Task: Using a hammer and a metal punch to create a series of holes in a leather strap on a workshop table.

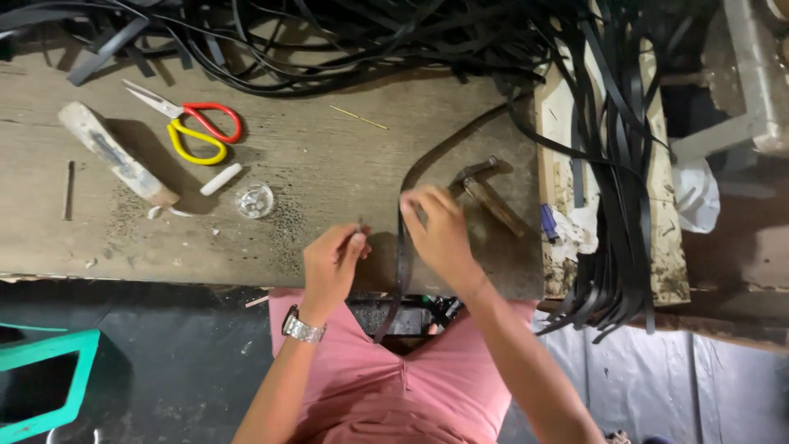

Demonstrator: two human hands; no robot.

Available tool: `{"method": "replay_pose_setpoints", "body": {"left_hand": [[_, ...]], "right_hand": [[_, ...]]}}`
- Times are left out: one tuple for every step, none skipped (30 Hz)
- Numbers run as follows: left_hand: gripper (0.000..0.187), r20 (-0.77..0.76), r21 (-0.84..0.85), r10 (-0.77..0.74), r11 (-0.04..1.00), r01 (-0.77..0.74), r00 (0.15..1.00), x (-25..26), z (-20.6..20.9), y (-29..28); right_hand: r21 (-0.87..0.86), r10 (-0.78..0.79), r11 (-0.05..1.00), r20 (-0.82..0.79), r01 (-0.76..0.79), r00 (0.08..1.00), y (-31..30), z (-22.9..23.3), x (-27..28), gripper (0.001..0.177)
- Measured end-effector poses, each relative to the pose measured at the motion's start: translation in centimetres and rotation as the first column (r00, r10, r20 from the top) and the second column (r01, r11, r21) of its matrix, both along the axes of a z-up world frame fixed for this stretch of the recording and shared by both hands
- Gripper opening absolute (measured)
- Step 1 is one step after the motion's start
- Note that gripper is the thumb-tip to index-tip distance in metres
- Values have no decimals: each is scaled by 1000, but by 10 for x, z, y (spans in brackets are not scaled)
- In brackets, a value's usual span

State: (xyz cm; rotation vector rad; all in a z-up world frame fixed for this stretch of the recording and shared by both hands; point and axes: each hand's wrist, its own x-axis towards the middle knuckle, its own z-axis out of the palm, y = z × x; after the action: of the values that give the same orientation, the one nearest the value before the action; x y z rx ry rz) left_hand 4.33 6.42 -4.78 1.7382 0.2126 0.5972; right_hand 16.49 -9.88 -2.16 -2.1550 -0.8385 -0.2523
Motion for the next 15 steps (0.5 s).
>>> {"method": "replay_pose_setpoints", "body": {"left_hand": [[18, 3, 3, 7, 1000, -7, 1000, 0, -2, -1], [17, 38, 53, -2, 999, 0, 999, -1, -4, -2], [16, 73, 104, -12, 995, 5, 997, -2, -7, -3], [16, 69, 104, -1, 995, -6, 998, -3, -4, -3], [15, 89, 109, -12, 994, 2, 996, -4, -1, -4], [14, 108, 113, -27, 993, 15, 994, -4, 2, -5], [14, 105, 114, -21, 993, 9, 994, -5, -3, -2], [14, 114, 98, -45, 995, 34, 992, -4, -8, -2], [15, 123, 83, -69, 995, 59, 990, -3, -12, -1], [15, 127, 82, -61, 995, 50, 990, -2, -11, 0], [12, 130, 92, -40, 995, 28, 991, 0, -9, 1], [9, 129, 100, -17, 995, 4, 991, -2, -8, 0], [9, 128, 96, -7, 995, -5, 992, -1, -7, 1], [9, 123, 102, 0, 995, -13, 992, 0, -6, 1], [8, 117, 108, 8, 994, -20, 993, 1, -4, 1]], "right_hand": [[3, 7, 1000, 3, -7, 1000, 14, 1, 19, 12], [-97, -21, 995, 110, 31, 994, 29, 1, 38, 12], [-190, -37, 979, 218, 80, 975, 45, 0, 57, 11], [-190, -27, 979, 214, 68, 976, 56, -3, 74, 11], [-270, -36, 957, 245, 104, 969, 68, -7, 91, 16], [-346, -46, 927, 278, 145, 960, 79, -11, 109, 23], [-347, -40, 928, 274, 138, 961, 88, -17, 116, 23], [-376, -10, 921, 241, 103, 970, 95, -22, 125, 25], [-404, 20, 912, 207, 67, 978, 102, -27, 134, 27], [-405, 28, 912, 211, 61, 977, 105, -28, 137, 27], [-405, 33, 912, 221, 61, 975, 108, -28, 139, 21], [-409, 39, 911, 226, 58, 973, 109, -30, 140, 15], [-412, 49, 910, 225, 49, 973, 110, -35, 142, 15], [-420, 83, 907, 262, 36, 962, 110, -40, 144, 10], [-429, 116, 903, 297, 24, 948, 109, -45, 146, 7]]}}
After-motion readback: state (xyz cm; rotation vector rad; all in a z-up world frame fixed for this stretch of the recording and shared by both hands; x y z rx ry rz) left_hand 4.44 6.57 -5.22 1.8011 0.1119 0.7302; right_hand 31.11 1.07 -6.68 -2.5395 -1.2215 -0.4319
